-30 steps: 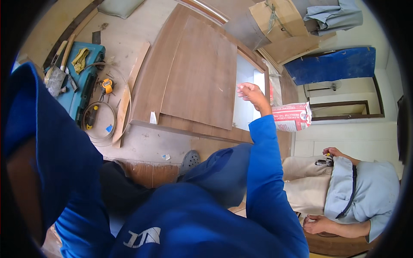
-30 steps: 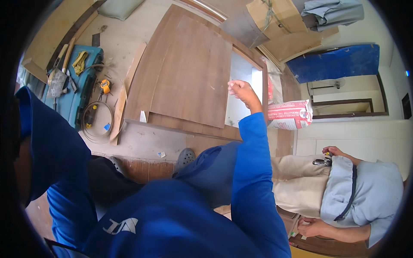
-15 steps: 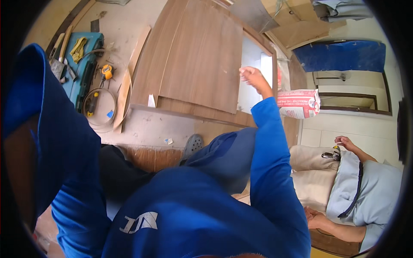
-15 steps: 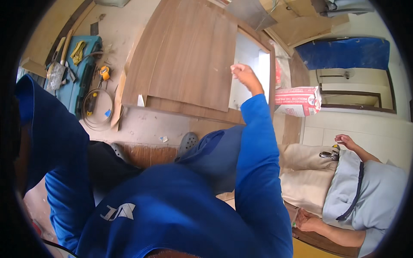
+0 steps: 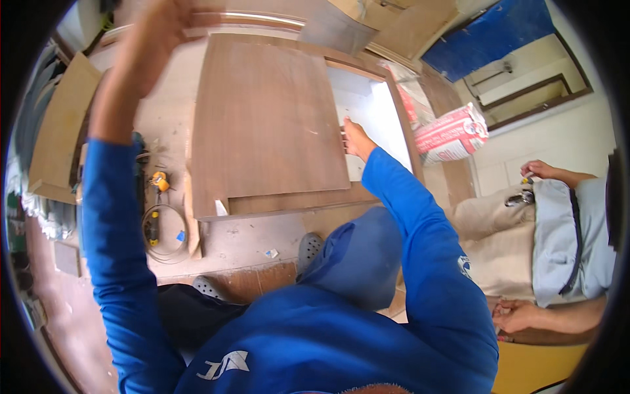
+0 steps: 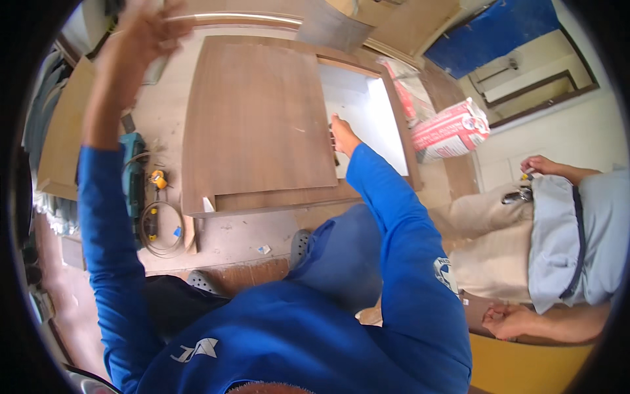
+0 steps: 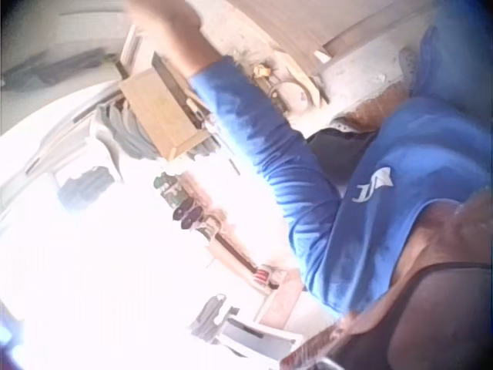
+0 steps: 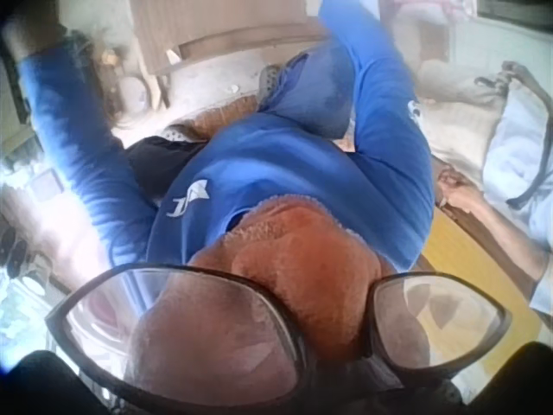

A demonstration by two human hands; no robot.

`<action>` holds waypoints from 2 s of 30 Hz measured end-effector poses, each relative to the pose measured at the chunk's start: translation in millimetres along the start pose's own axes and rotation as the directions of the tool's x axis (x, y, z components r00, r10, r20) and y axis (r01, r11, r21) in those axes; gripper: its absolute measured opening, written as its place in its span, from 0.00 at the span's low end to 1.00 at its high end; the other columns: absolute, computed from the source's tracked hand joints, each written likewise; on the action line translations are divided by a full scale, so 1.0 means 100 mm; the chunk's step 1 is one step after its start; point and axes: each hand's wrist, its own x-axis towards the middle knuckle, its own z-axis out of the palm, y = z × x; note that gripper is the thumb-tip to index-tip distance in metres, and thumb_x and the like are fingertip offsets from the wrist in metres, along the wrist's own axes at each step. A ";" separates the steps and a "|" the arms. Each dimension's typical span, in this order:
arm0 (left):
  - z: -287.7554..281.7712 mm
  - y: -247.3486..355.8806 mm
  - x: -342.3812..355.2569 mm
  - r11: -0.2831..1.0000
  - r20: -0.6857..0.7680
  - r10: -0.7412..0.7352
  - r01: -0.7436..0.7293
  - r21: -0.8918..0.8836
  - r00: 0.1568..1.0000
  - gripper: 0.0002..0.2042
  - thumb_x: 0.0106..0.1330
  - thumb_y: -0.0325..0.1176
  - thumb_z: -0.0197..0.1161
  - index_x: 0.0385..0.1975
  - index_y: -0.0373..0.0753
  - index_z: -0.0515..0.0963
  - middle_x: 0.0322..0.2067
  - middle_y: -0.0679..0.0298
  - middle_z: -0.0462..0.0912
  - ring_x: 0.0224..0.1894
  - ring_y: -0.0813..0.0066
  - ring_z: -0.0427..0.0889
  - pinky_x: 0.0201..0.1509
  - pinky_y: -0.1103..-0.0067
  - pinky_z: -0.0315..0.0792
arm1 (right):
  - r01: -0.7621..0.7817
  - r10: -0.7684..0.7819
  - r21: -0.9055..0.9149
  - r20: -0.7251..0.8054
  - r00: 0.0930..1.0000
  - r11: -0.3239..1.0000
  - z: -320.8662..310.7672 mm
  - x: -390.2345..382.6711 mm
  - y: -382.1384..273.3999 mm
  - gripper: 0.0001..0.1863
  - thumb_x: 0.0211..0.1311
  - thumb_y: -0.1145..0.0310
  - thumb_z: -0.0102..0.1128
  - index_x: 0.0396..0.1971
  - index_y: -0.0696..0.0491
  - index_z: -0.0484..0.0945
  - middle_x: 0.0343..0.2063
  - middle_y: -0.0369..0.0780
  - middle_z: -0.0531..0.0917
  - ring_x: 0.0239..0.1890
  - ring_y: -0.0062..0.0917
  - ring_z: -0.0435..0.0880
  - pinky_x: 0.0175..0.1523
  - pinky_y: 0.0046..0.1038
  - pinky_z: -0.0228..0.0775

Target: Applying adhesive edging tape to the border of a wooden furniture panel and then checking the fit within a cabinet frame.

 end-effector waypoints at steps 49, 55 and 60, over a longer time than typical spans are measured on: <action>1.60 -2.61 -0.85 0.591 -0.343 -0.754 0.806 0.016 0.560 0.25 0.67 0.36 0.63 0.60 0.27 0.72 0.51 0.51 0.80 0.48 0.64 0.81 0.52 0.70 0.75 | 0.177 -0.185 -0.059 -0.191 0.964 0.982 -1.02 0.72 0.38 0.42 0.73 0.41 0.47 0.68 0.65 0.60 0.70 0.53 0.62 0.72 0.41 0.63 0.73 0.40 0.53; 1.00 -1.62 -1.01 0.469 -0.108 -0.309 0.250 0.847 0.945 0.21 0.67 0.38 0.60 0.57 0.35 0.76 0.46 0.47 0.80 0.45 0.51 0.83 0.51 0.66 0.77 | 0.774 -0.931 -0.633 0.283 0.229 -0.002 -0.07 -0.23 -0.40 0.23 0.72 0.67 0.49 0.66 0.47 0.68 0.55 0.49 0.80 0.56 0.44 0.78 0.58 0.38 0.71; 1.19 -0.09 -1.53 0.304 0.233 -0.836 0.066 0.950 0.497 0.13 0.67 0.38 0.61 0.44 0.38 0.81 0.41 0.50 0.82 0.46 0.49 0.81 0.50 0.61 0.74 | 0.905 -0.468 -0.310 0.871 0.148 -0.291 1.45 -0.91 -0.32 0.34 0.66 0.79 0.45 0.73 0.44 0.58 0.46 0.48 0.80 0.46 0.45 0.80 0.51 0.39 0.74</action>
